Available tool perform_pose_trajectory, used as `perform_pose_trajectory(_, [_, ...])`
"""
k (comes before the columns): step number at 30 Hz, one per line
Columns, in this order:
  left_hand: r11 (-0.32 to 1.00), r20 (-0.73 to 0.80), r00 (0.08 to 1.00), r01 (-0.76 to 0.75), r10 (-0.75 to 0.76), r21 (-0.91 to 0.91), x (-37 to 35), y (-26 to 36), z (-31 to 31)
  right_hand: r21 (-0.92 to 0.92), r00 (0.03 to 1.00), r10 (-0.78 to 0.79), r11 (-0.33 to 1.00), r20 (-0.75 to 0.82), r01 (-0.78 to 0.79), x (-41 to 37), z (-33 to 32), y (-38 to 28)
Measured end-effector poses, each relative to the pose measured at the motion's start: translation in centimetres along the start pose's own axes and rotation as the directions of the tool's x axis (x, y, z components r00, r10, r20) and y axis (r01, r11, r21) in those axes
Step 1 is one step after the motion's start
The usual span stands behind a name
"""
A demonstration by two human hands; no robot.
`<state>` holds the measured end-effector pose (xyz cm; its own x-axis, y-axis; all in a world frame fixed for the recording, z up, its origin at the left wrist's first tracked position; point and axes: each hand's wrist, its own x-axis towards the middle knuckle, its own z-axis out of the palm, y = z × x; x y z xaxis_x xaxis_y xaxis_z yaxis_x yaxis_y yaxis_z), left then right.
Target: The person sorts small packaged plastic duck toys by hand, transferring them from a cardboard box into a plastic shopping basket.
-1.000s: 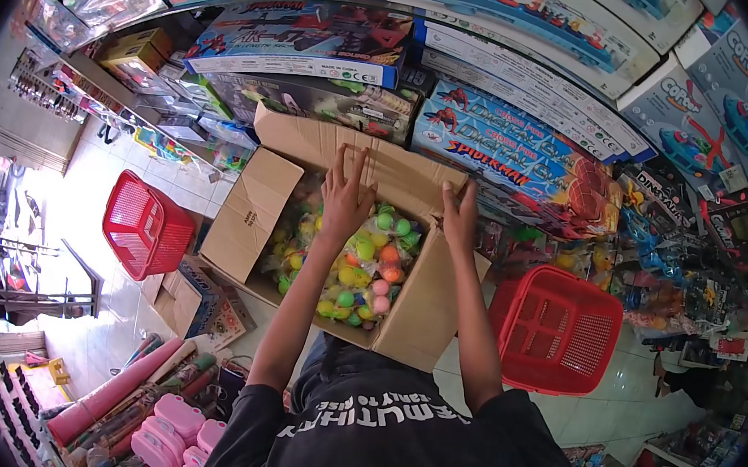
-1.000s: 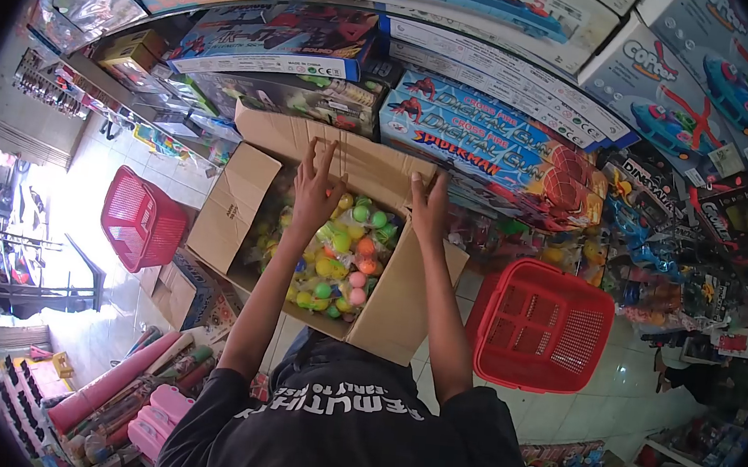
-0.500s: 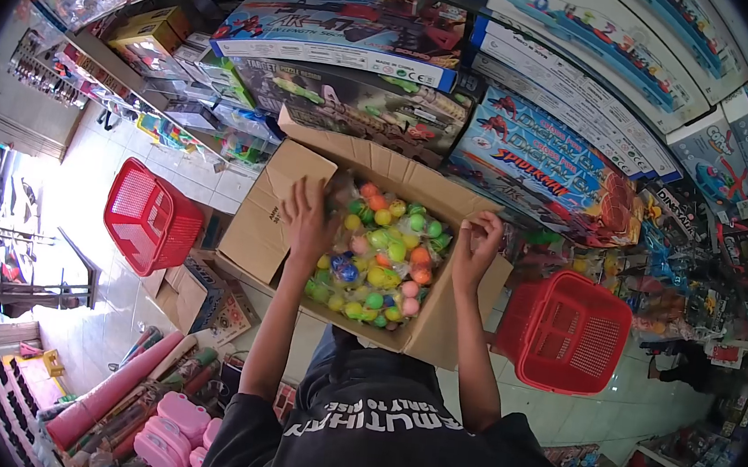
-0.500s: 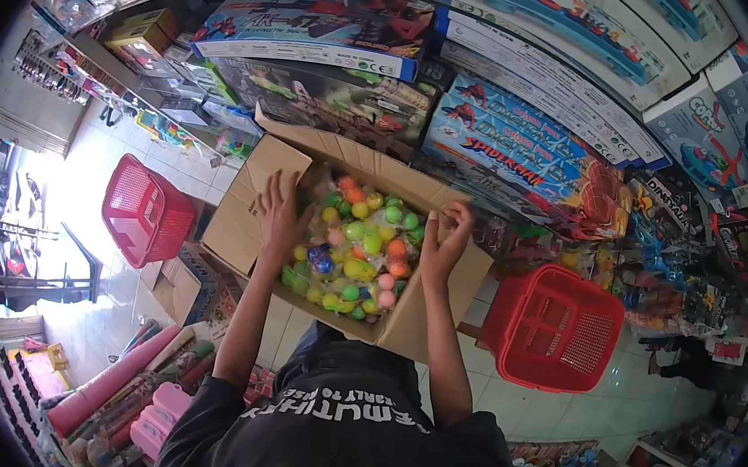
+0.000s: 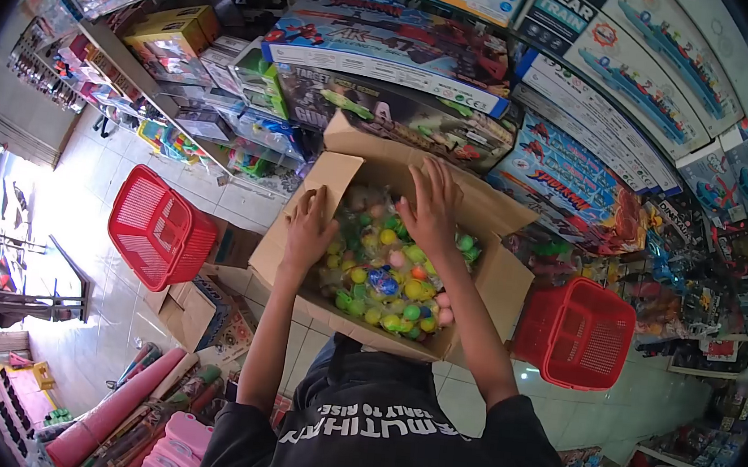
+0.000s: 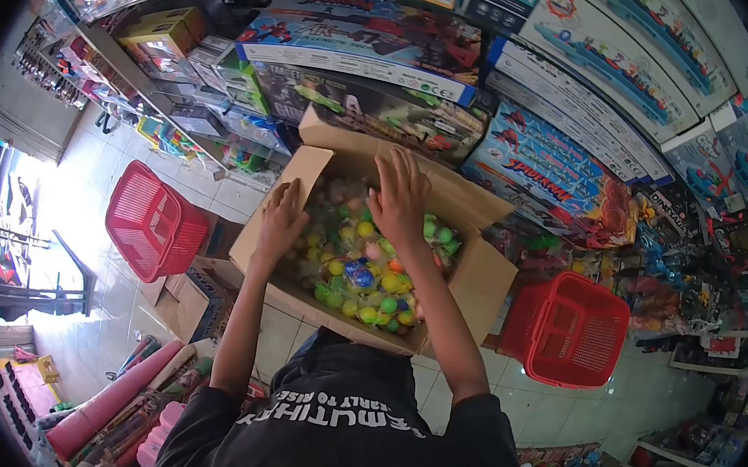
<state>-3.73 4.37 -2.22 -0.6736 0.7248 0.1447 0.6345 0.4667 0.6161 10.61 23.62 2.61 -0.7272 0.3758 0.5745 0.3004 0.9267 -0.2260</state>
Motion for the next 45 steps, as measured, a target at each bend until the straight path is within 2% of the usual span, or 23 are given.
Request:
perform_pose_trajectory(1, [1.000,-0.010,1.000,0.002,-0.002,0.004,0.4,-0.3,-0.7,0.005,1.000,-0.008,1.000,-0.005,0.008,1.0,0.8,-0.5])
perform_pose_trajectory(3, [0.985,0.011,0.999,-0.033,0.036,-0.172,1.1,-0.4,-2.0,-0.012,0.998,-0.010,1.000,0.069,0.011,3.2,1.9,-1.7])
perform_pose_trajectory(5, [0.982,0.002,0.999,-0.047,0.048,-0.183,1.9,-0.3,-3.5,-0.044,0.997,-0.015,0.999,0.069,0.018,5.6,2.7,-2.9])
perform_pose_trajectory(7, [0.974,0.079,0.997,-0.004,0.023,-0.227,2.5,-1.0,-4.3,-0.078,0.988,-0.027,0.996,0.149,0.039,7.9,4.0,-3.6])
perform_pose_trajectory(9, [0.970,0.091,0.995,-0.012,0.036,-0.244,3.0,-1.3,-5.1,-0.130,0.992,-0.088,0.987,0.091,0.100,9.7,5.8,-4.0])
perform_pose_trajectory(11, [0.965,0.099,0.994,-0.021,0.048,-0.260,3.4,-1.3,-6.1,0.019,0.964,0.007,1.000,0.264,-0.012,11.0,6.8,-4.5])
perform_pose_trajectory(12, [0.965,0.144,0.990,0.048,-0.010,-0.260,3.6,-0.9,-6.8,0.020,0.964,0.003,1.000,0.267,-0.008,11.4,6.9,-4.8])
perform_pose_trajectory(14, [0.958,0.184,0.980,0.124,-0.078,-0.258,4.0,-0.8,-7.5,0.244,0.981,-0.012,0.969,0.195,-0.037,12.1,7.1,-5.4])
perform_pose_trajectory(17, [0.956,0.174,0.984,0.082,-0.033,-0.282,4.6,-1.2,-8.4,0.248,0.987,-0.121,0.964,0.109,0.090,12.8,7.5,-5.5])
perform_pose_trajectory(19, [0.949,0.300,0.948,0.185,-0.103,-0.256,4.9,-1.2,-9.7,0.248,0.987,-0.119,0.964,0.103,0.091,13.1,8.2,-5.0])
perform_pose_trajectory(21, [0.949,0.267,0.960,0.160,-0.085,-0.272,5.1,-1.4,-10.5,0.121,0.977,-0.210,0.970,-0.034,0.213,13.3,8.6,-4.1])
perform_pose_trajectory(23, [0.949,0.235,0.970,0.128,-0.060,-0.287,5.5,-1.6,-11.4,0.091,0.975,-0.219,0.971,-0.038,0.222,13.3,9.1,-3.6])
perform_pose_trajectory(26, [0.997,0.141,0.990,-0.020,0.031,-0.074,6.7,-3.6,-12.1,-0.019,0.961,-0.269,0.963,-0.065,0.269,13.4,9.1,-3.1])
perform_pose_trajectory(27, [0.997,0.144,0.989,-0.023,0.033,-0.076,6.9,-4.2,-12.5,-0.058,0.963,-0.265,0.963,-0.037,0.263,13.4,9.3,-3.0])
perform_pose_trajectory(29, [0.977,0.002,1.000,-0.006,0.006,0.215,7.3,-5.4,-13.1,-0.100,0.966,-0.259,0.961,-0.009,0.257,13.3,9.5,-2.8])
perform_pose_trajectory(30, [0.977,0.003,1.000,-0.008,0.007,0.214,7.5,-5.9,-13.1,-0.131,0.968,-0.251,0.960,-0.003,0.249,13.1,9.5,-2.9])
perform_pose_trajectory(32, [0.916,-0.039,0.996,0.087,-0.078,0.391,7.7,-6.9,-12.6,-0.158,0.970,-0.243,0.958,0.003,0.241,12.3,9.5,-3.2])
perform_pose_trajectory(33, [0.916,-0.040,0.996,0.089,-0.080,0.391,7.4,-7.4,-12.0,-0.139,0.968,-0.253,0.958,0.008,0.251,11.7,9.6,-3.3])
perform_pose_trajectory(35, [0.735,-0.178,0.980,0.056,0.089,0.675,6.4,-8.7,-10.1,-0.116,0.966,-0.259,0.959,0.021,0.259,11.0,9.8,-3.2])
perform_pose_trajectory(37, [0.761,-0.138,0.989,0.044,0.061,0.647,4.8,-9.8,-7.5,0.002,0.971,-0.207,0.978,0.121,0.208,9.6,9.5,-3.3])
perform_pose_trajectory(42, [0.877,0.012,0.995,0.083,-0.101,0.473,0.7,-8.6,-3.5,0.112,0.971,-0.165,0.983,0.173,0.147,7.7,9.2,-2.7])
perform_pose_trajectory(44, [0.957,0.182,0.939,0.287,-0.291,0.052,-0.5,-8.9,-2.3,0.146,0.965,-0.151,0.982,0.215,0.121,6.7,9.2,-2.5])
perform_pose_trajectory(45, [0.956,0.188,0.938,0.288,-0.292,0.053,-0.7,-8.9,-2.1,0.147,0.965,-0.147,0.982,0.219,0.116,6.1,9.6,-2.2])
